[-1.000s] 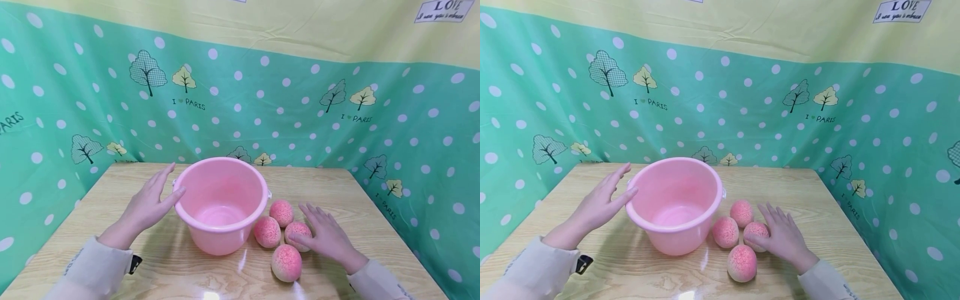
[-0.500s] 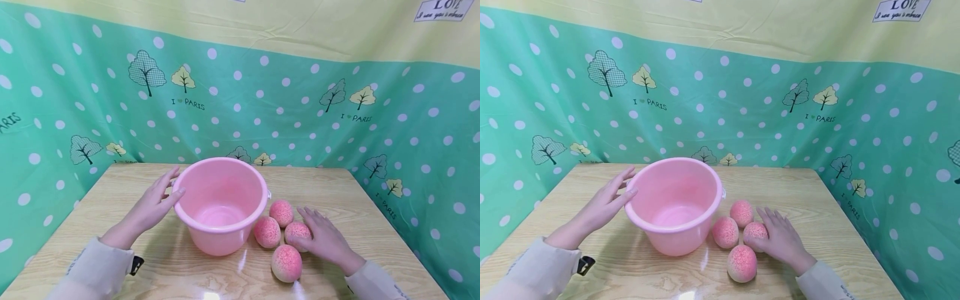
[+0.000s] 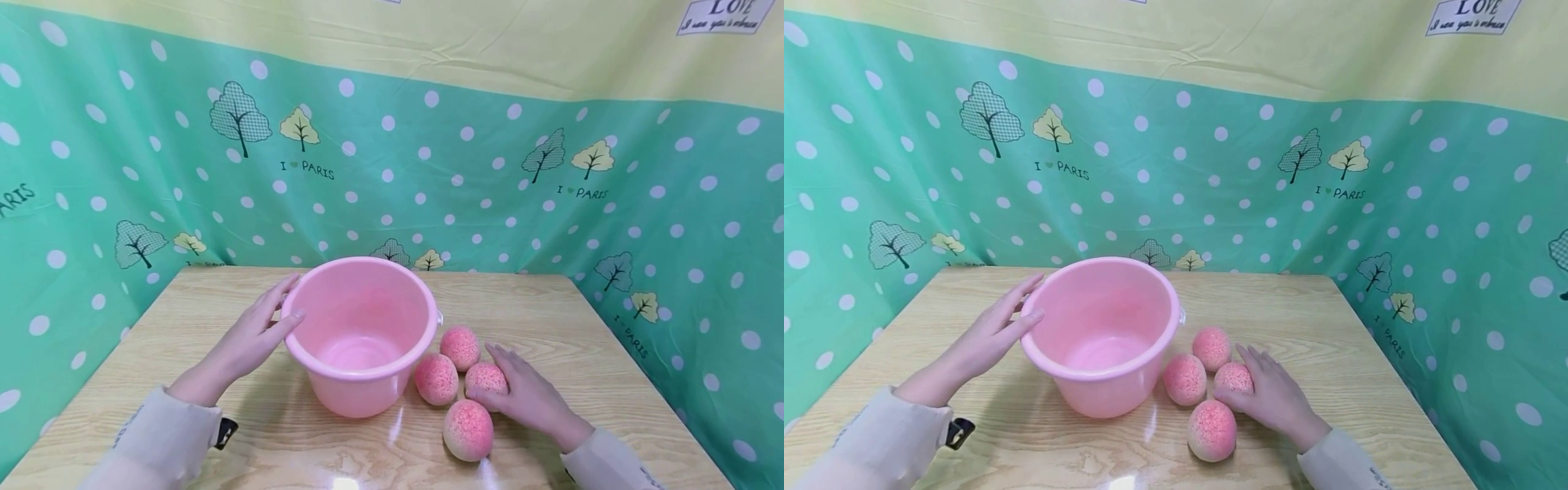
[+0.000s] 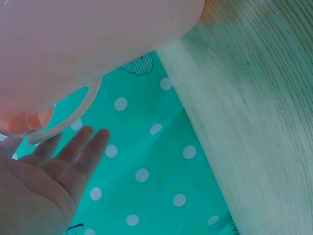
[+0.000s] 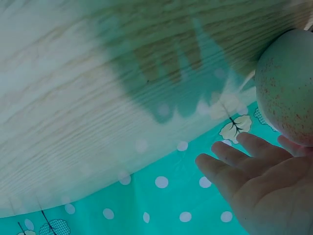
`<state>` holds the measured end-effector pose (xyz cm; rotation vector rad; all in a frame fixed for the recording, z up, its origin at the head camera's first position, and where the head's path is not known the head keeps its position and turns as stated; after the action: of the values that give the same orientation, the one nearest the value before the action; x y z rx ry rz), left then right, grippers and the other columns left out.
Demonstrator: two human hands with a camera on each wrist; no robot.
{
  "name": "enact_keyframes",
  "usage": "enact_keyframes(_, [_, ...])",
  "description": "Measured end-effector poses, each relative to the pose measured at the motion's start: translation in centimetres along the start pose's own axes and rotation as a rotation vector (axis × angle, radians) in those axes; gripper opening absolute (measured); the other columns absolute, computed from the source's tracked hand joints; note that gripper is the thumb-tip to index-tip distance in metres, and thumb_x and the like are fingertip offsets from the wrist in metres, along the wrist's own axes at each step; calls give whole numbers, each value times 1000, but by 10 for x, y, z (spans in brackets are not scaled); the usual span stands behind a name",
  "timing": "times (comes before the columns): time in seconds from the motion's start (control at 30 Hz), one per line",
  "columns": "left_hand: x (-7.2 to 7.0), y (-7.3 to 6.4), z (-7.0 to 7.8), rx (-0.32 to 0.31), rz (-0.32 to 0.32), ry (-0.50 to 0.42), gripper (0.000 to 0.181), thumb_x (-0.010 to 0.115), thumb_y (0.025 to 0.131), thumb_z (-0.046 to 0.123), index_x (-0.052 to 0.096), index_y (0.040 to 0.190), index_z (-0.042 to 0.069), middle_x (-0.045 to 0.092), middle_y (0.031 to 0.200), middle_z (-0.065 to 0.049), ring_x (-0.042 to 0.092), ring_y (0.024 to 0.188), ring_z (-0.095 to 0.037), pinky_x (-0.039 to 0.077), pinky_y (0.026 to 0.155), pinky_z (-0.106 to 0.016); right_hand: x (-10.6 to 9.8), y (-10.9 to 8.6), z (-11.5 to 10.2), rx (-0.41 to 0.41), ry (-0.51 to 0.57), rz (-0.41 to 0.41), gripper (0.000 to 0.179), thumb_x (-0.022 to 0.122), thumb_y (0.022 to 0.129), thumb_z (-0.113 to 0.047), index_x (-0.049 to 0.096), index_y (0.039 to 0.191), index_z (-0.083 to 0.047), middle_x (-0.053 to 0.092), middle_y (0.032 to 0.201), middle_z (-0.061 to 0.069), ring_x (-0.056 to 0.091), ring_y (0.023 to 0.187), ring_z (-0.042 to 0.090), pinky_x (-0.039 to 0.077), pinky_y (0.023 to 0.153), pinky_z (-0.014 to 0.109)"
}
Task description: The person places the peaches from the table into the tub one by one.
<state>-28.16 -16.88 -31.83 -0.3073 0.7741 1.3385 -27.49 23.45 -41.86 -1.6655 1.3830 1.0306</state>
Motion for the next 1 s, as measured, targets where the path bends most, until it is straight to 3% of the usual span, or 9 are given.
enact_keyframes(0.27, [2,0,-3,-12,-8,16,66,48,102,42,21,159,20,26,162,-14,27,147,-42,31,107,-70,4,-1,0,38,81,-31,99,62,81,-72,33,154,-11,41,153,21,38,141,45,37,105,66])
enact_keyframes(0.6, [5,-1,-6,-27,-9,30,63,45,103,41,21,159,24,26,162,-13,28,146,-42,30,106,-73,11,-2,2,54,172,-45,91,66,84,-63,38,151,-9,49,146,22,51,131,41,45,101,60])
enact_keyframes(0.83, [10,-2,-9,-44,-13,-55,62,45,104,36,19,159,27,22,164,-10,24,148,-41,28,107,-73,14,0,4,70,258,0,71,73,82,-56,53,134,-12,63,127,9,62,113,23,54,90,43])
enact_keyframes(1.0, [12,-2,-11,-60,-14,-78,61,43,104,35,17,159,29,20,164,-9,23,148,-41,29,107,-72,16,1,6,77,272,20,65,75,81,-54,56,129,-14,64,123,6,62,111,21,53,89,42])
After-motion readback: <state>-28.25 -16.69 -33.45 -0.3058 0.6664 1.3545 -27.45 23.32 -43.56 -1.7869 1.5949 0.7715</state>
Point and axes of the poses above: each hand's wrist, its own y-axis towards the middle knuckle, its own x-axis out of the palm, z = x × y, the point moved 9 cm from there along y, towards the middle knuckle
